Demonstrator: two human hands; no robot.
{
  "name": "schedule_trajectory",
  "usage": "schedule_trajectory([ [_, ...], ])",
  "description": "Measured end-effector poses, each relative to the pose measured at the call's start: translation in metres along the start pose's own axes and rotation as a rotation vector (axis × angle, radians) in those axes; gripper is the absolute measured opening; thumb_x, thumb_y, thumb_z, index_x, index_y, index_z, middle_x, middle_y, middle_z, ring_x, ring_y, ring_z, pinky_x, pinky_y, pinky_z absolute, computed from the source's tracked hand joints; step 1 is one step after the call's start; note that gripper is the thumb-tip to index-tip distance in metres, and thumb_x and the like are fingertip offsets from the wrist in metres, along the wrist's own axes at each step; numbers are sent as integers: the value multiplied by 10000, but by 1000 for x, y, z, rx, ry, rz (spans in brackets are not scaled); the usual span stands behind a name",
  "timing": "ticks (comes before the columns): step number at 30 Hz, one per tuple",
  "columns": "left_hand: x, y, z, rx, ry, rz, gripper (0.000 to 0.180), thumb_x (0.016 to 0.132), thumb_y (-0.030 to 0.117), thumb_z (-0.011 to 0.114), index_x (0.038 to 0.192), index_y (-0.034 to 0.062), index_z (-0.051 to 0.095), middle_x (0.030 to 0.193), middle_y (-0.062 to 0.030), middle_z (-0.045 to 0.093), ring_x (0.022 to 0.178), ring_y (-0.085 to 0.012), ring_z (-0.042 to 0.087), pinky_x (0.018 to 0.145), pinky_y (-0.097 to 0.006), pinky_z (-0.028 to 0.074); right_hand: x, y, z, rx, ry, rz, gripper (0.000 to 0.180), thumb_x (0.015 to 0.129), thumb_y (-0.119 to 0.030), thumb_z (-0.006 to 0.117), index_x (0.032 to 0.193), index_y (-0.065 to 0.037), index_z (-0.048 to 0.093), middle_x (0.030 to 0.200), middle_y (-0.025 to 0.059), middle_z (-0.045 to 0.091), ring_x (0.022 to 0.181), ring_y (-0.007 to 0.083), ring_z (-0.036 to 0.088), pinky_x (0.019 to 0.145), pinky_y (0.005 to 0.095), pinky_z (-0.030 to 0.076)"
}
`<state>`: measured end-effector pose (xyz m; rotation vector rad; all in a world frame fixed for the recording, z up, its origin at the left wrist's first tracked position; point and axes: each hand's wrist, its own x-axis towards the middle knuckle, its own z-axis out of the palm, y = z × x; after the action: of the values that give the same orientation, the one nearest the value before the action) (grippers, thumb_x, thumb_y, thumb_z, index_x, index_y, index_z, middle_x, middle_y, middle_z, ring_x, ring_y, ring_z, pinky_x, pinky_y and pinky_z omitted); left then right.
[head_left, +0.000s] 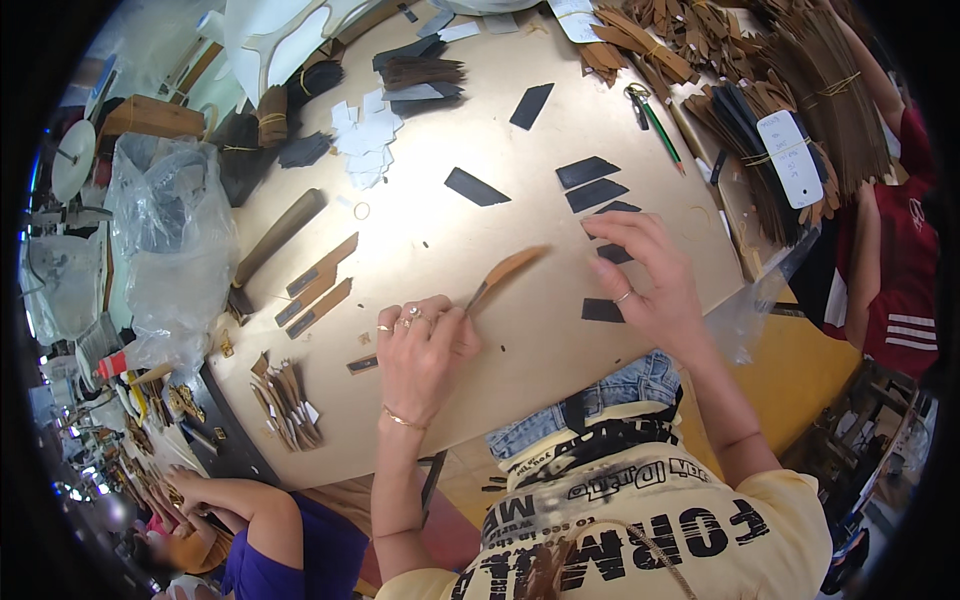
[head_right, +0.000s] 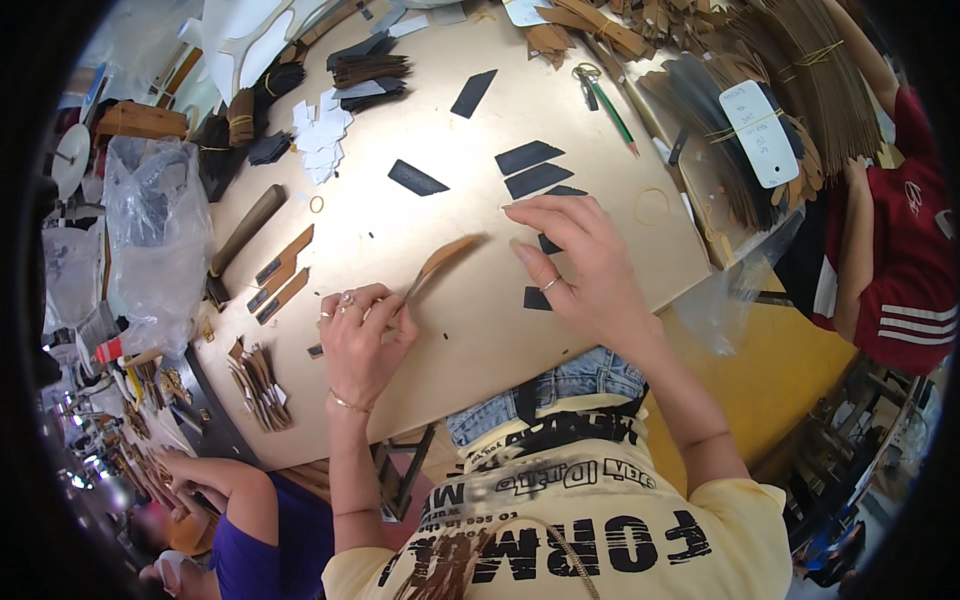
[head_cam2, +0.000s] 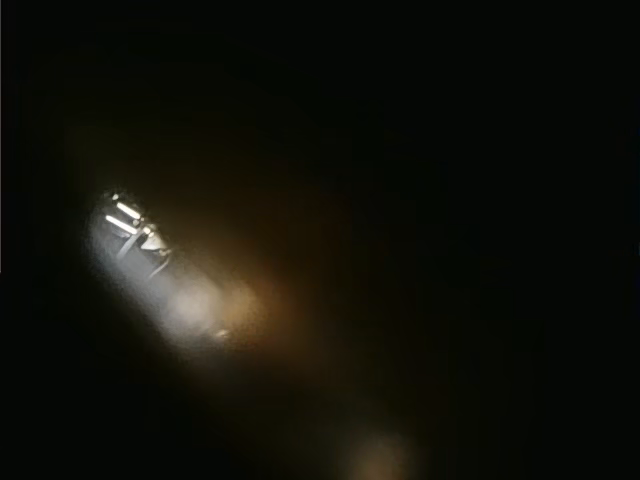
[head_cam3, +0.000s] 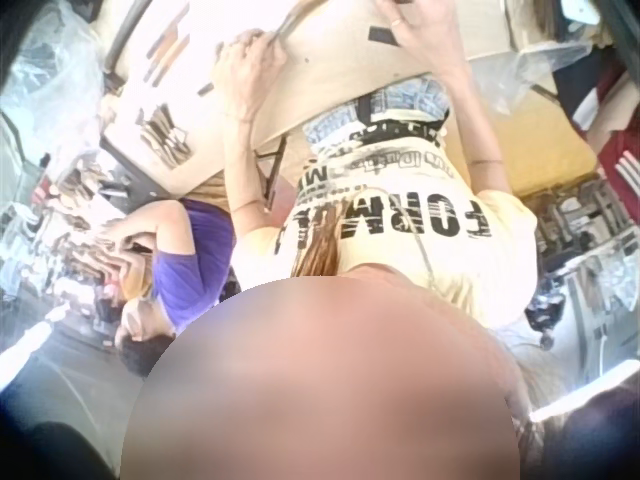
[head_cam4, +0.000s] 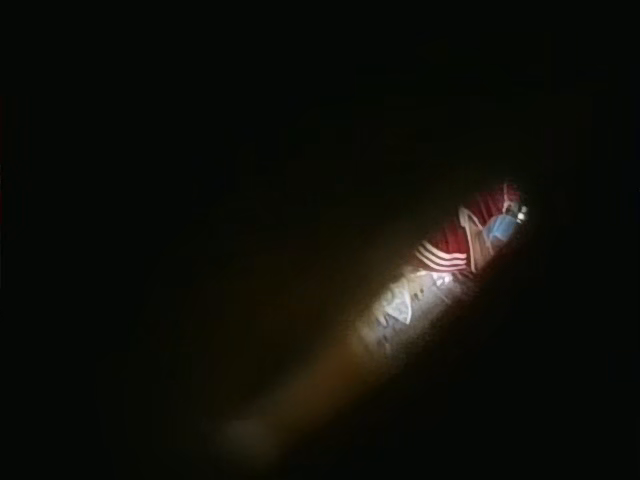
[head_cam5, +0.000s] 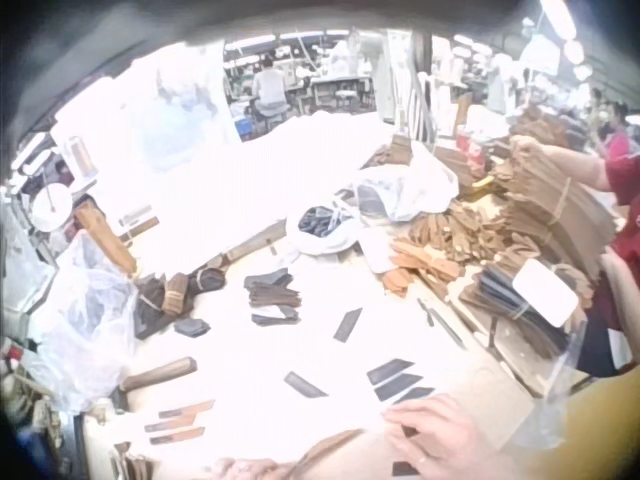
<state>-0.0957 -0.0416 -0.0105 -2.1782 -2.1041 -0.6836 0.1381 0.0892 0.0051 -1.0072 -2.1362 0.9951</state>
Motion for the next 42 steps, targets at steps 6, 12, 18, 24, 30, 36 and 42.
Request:
schedule_trajectory([
  [6, 9, 28, -23, -542, -148, -13, 180, 668, 63, 752, 818, 94, 657, 882, -24, 660, 754, -194, 626, 708, -325, 457, 7, -15, -7, 226, -429, -111, 423, 829, -224, 785, 1192, -51, 652, 1160, 103, 664, 1122, 312, 606, 967, 394, 484],
  [12, 11, 46, -14, -769, -345, -79, 163, 721, 74, 730, 864, 96, 655, 880, -23, 658, 757, -221, 627, 701, -345, 481, -11, -2, -35, 521, -643, 305, 322, 831, -85, 790, 1127, -20, 683, 967, 51, 723, 935, 170, 694, 835, 295, 549],
  [18, 6, 76, 38, -460, -226, -117, 301, 776, 31, 722, 1066, 103, 689, 1132, -88, 647, 1032, -267, 618, 862, -360, 458, -51, 23, -54, 640, -478, 591, 398, 880, -23, 724, 1259, -29, 604, 931, 23, 679, 910, 94, 641, 804, 248, 519],
  [24, -3, 91, 51, -209, -191, 18, 355, 763, 88, 734, 1095, 213, 717, 1359, -100, 561, 1221, -296, 523, 960, -418, 375, -47, 20, -86, 730, -469, 548, 613, 855, -17, 738, 1413, -59, 485, 960, 24, 692, 909, 86, 640, 843, 254, 502],
  [30, -4, 120, 70, -78, -5, -66, 333, 766, 151, 749, 1096, 160, 712, 1404, -111, 544, 1210, -306, 531, 970, -416, 349, -15, 15, -74, 723, -549, 189, 650, 848, -47, 755, 1427, -47, 460, 961, 35, 706, 939, 112, 651, 883, 269, 493],
  [36, -4, 137, 78, -45, 5, -195, 252, 830, 240, 726, 1074, 177, 717, 1250, -35, 642, 1133, -221, 567, 943, -394, 357, -3, 15, -80, 631, -558, 154, 644, 852, -54, 751, 1426, -33, 458, 952, 30, 710, 985, 111, 641, 933, 288, 463],
  [42, 18, 136, 84, -172, 42, -268, 197, 770, 174, 761, 959, 163, 706, 1149, -8, 638, 1066, -236, 556, 949, -419, 320, -3, 21, -77, 719, -494, 288, 739, 826, -53, 774, 1466, -40, 404, 955, 16, 707, 986, 102, 631, 919, 289, 457],
])
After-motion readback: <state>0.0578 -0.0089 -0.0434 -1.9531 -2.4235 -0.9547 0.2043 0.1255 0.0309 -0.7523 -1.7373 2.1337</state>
